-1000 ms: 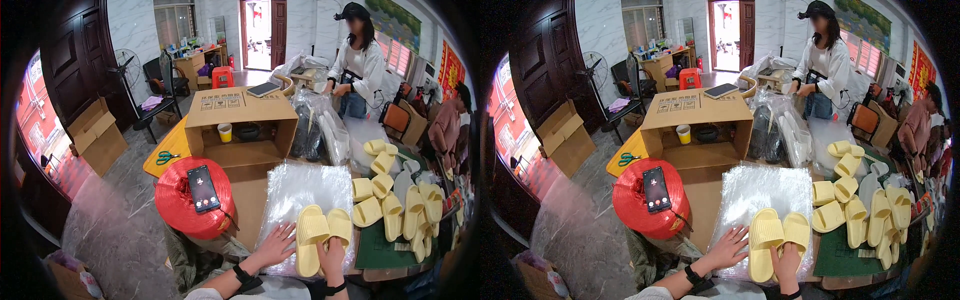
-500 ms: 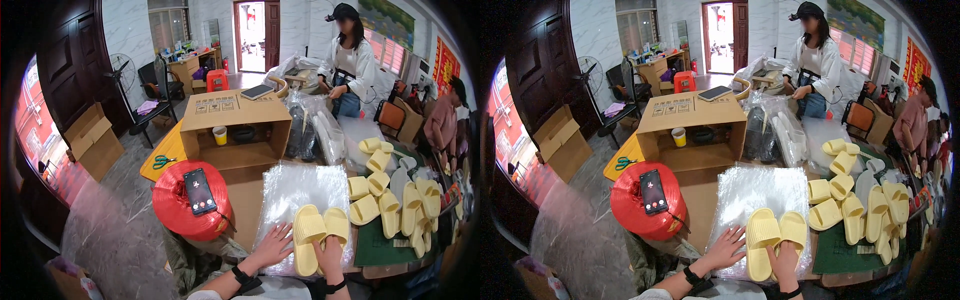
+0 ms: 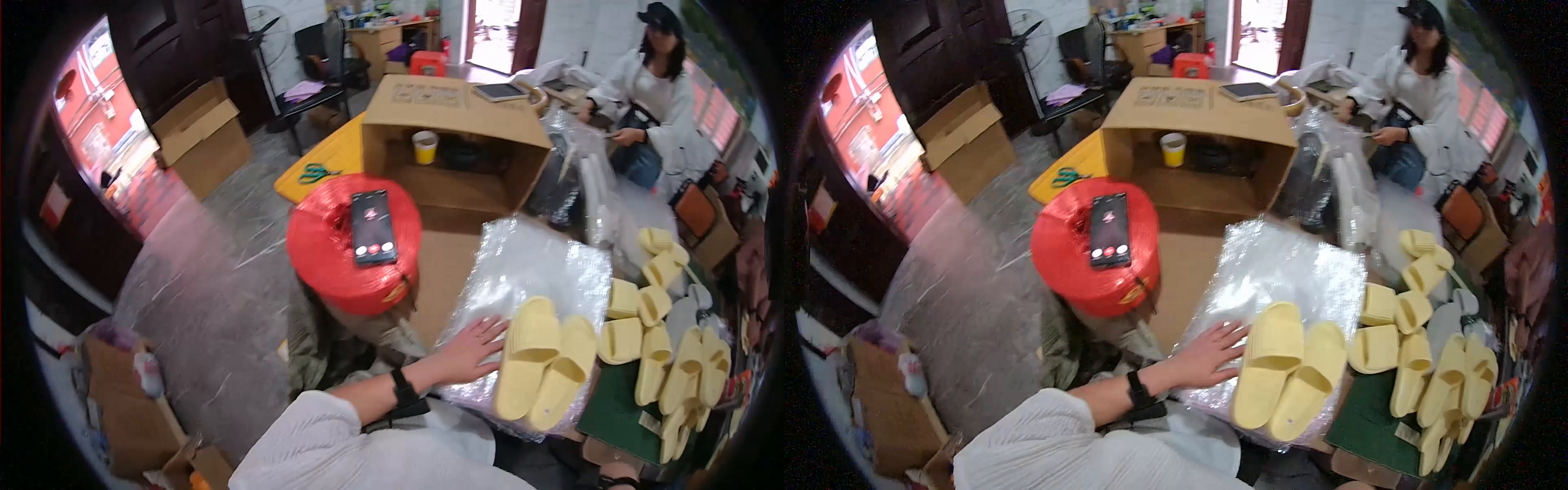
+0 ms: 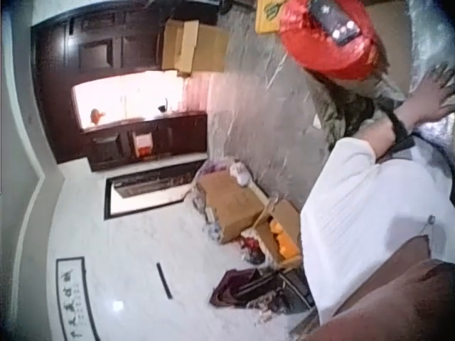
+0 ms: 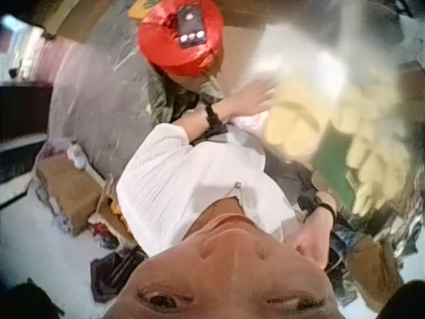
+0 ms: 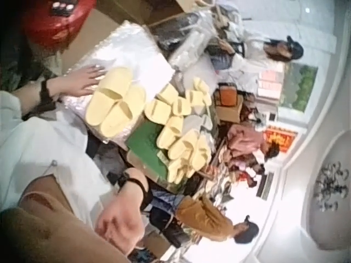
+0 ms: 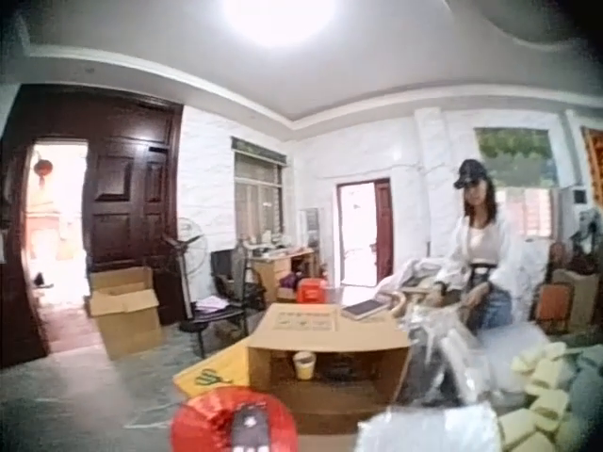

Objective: Packaging various colored slippers into plastic bags at a manufacturing facility.

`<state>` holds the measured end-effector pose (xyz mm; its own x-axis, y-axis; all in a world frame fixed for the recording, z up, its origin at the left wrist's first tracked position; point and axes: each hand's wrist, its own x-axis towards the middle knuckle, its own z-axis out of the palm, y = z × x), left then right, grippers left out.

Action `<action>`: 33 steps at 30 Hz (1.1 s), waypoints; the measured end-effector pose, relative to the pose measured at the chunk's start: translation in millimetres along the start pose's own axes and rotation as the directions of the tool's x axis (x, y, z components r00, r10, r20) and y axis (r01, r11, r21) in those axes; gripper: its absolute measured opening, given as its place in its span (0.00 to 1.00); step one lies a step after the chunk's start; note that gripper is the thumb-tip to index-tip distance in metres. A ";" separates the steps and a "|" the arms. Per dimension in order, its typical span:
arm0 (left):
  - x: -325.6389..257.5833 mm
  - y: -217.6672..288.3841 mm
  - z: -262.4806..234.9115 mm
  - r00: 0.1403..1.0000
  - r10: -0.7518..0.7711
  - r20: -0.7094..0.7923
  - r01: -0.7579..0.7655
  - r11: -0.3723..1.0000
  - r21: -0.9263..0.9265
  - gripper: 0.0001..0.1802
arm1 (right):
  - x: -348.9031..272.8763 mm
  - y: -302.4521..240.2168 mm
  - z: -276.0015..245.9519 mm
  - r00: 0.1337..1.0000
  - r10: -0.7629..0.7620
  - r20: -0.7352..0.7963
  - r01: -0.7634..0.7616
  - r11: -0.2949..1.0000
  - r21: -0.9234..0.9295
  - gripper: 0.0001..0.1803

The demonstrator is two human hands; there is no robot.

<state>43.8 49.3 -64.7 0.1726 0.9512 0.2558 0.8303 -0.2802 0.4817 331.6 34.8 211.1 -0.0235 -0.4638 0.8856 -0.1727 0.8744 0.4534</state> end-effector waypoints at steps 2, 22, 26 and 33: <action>3.9 6.2 -1.5 1.000 0.008 -0.006 -0.008 1.000 0.005 0.34 | 2.6 -6.5 -0.5 0.999 0.039 0.012 -0.040 0.999 0.011 0.17; 6.0 6.6 -2.7 0.999 0.031 -0.019 -0.031 1.000 -0.002 0.34 | -9.8 -27.2 3.5 0.914 0.253 0.317 -0.242 0.967 -0.075 0.11; 3.0 5.2 -2.9 0.998 0.032 -0.048 -0.032 0.999 -0.008 0.34 | -11.6 -26.8 4.1 0.883 0.281 0.376 -0.268 0.960 -0.087 0.10; 5.9 5.5 1.0 0.999 0.030 -0.020 -0.030 0.999 -0.030 0.33 | -20.1 -21.4 12.5 0.834 0.310 0.456 -0.296 0.949 -0.106 0.10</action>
<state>49.9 53.5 -61.4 0.1868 0.9397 0.2864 0.8083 -0.3128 0.4988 323.5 23.6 182.3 -0.5223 -0.1803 0.8335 -0.0530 0.9824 0.1793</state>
